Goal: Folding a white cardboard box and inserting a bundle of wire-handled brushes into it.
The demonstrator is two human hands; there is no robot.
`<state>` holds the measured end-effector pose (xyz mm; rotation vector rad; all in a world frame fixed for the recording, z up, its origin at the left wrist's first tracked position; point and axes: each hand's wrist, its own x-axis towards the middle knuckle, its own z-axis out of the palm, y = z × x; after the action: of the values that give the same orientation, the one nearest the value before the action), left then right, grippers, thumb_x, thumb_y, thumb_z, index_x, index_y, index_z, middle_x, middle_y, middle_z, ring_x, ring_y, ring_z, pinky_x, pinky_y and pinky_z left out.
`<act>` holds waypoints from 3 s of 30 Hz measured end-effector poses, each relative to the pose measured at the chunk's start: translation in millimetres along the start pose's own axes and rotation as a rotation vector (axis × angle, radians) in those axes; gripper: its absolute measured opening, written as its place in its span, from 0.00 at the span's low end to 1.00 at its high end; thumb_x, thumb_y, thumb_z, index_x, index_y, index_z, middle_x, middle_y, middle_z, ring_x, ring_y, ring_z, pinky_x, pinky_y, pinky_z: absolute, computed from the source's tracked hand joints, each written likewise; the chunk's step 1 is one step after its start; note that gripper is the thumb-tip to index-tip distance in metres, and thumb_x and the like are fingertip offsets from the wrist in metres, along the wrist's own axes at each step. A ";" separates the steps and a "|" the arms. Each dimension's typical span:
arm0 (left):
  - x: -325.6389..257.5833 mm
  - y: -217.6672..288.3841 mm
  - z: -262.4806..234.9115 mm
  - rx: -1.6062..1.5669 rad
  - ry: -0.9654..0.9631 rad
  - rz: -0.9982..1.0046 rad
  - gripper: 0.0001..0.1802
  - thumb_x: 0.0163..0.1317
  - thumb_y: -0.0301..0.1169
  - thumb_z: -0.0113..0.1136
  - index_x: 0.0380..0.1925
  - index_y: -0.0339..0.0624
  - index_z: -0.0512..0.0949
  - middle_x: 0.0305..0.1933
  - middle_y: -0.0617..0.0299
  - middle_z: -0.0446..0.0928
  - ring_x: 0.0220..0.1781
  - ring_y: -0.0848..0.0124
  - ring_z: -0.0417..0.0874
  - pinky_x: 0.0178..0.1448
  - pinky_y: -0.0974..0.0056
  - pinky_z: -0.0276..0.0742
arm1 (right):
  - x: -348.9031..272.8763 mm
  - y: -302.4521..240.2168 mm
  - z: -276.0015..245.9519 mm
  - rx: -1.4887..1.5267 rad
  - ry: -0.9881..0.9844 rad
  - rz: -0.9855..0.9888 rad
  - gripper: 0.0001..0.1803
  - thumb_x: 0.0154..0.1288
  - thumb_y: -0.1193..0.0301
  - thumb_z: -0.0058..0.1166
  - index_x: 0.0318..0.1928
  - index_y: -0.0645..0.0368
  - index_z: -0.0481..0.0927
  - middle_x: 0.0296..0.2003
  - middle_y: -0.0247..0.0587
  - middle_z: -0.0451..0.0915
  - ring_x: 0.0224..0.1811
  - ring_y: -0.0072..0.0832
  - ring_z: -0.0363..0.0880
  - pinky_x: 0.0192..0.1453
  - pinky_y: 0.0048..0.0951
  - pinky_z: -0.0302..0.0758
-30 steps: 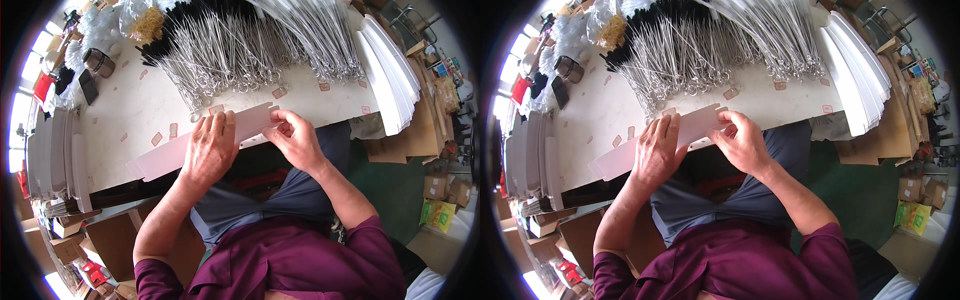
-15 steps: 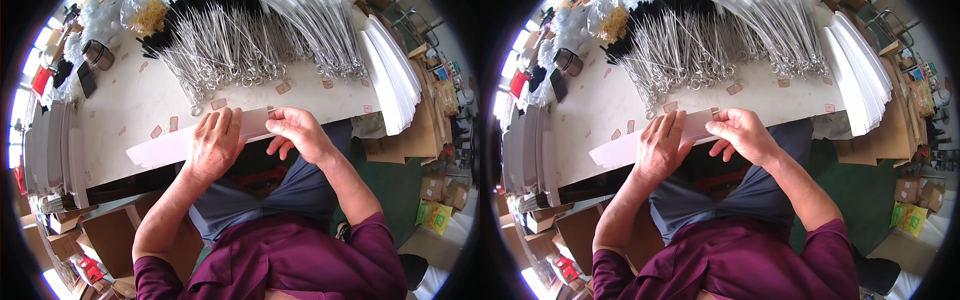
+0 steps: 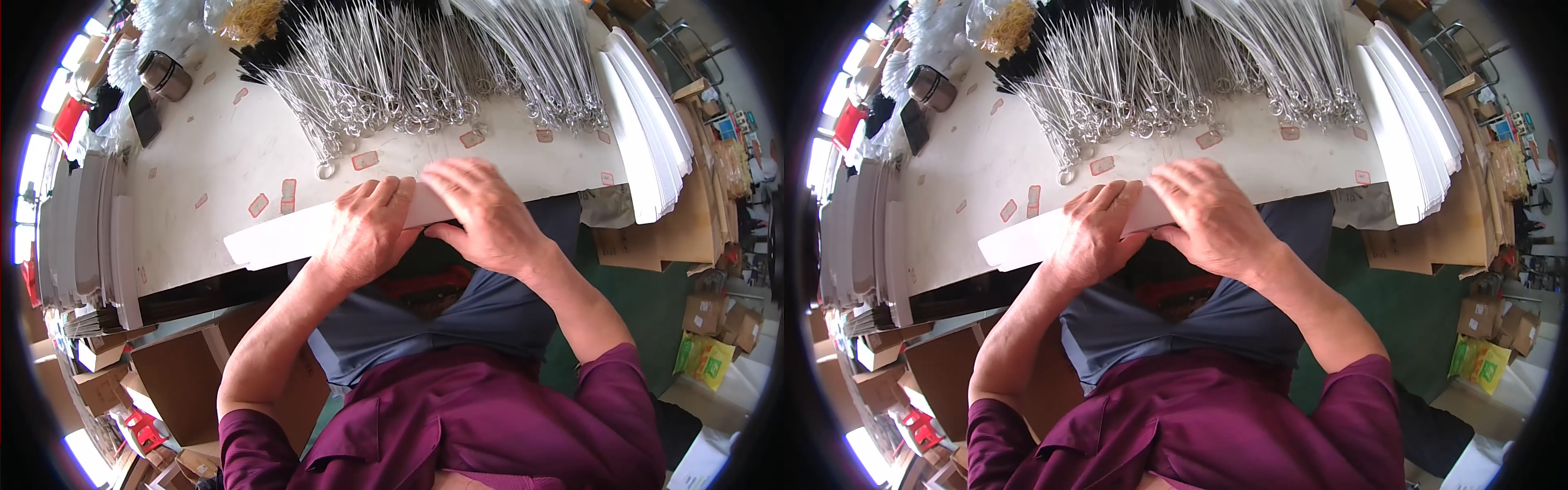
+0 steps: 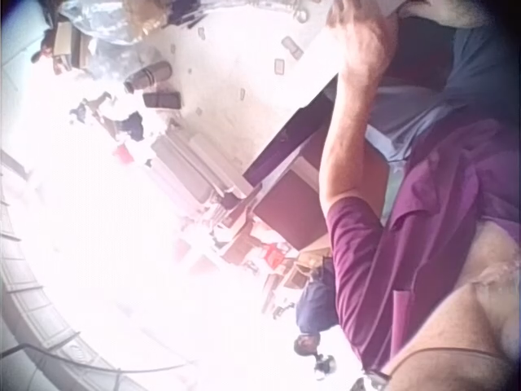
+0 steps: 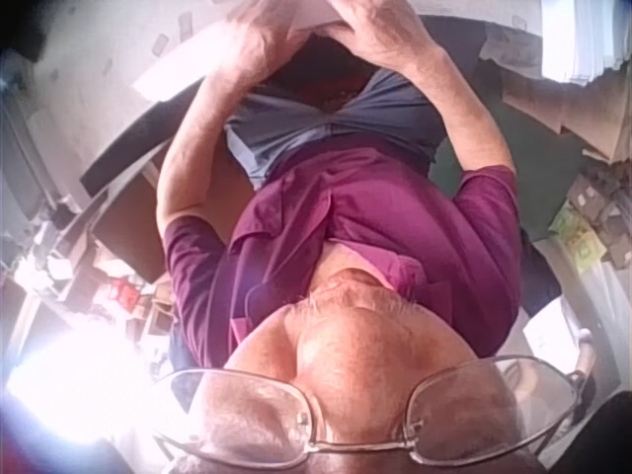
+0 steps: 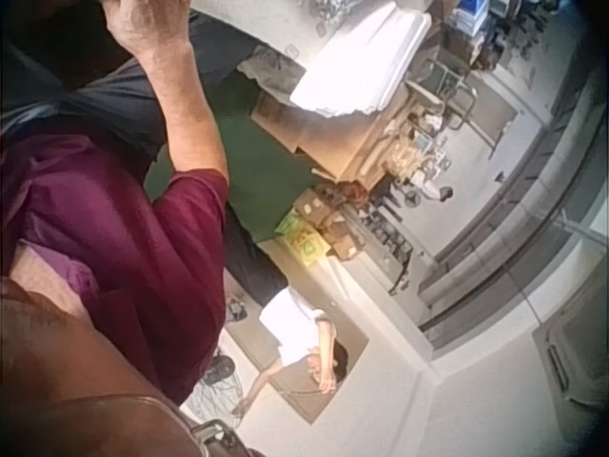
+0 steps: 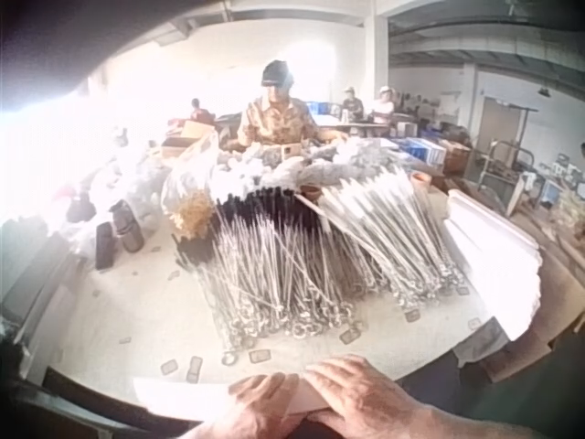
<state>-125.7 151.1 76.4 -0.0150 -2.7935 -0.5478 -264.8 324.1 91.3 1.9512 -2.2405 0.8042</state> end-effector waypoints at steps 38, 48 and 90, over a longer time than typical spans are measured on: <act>-44.5 -41.6 -4.5 0.160 0.143 -0.147 0.30 0.59 0.38 0.72 0.57 0.29 0.78 0.58 0.43 0.81 0.59 0.44 0.81 0.63 0.48 0.78 | -9.3 40.4 25.4 -0.184 -0.052 -0.052 0.32 0.61 0.69 0.66 0.67 0.58 0.77 0.60 0.44 0.76 0.64 0.42 0.73 0.72 0.43 0.71; -69.0 -21.8 18.3 0.215 0.152 -0.204 0.36 0.62 0.42 0.70 0.64 0.29 0.73 0.67 0.39 0.74 0.69 0.43 0.74 0.73 0.43 0.69 | -26.9 22.8 25.2 -0.182 -0.119 -0.039 0.37 0.64 0.63 0.65 0.71 0.64 0.70 0.67 0.54 0.71 0.71 0.49 0.68 0.79 0.49 0.61; -54.3 34.8 -4.2 -0.336 -0.224 -0.418 0.33 0.55 0.37 0.75 0.58 0.34 0.75 0.48 0.41 0.83 0.50 0.47 0.86 0.54 0.52 0.82 | -29.0 -13.5 12.3 0.049 0.057 -0.187 0.23 0.57 0.74 0.66 0.55 0.62 0.83 0.57 0.44 0.80 0.64 0.42 0.77 0.72 0.47 0.72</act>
<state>-70.2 184.3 77.3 0.4727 -2.8885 -1.1759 -243.0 344.4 74.4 2.0917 -1.9881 0.8852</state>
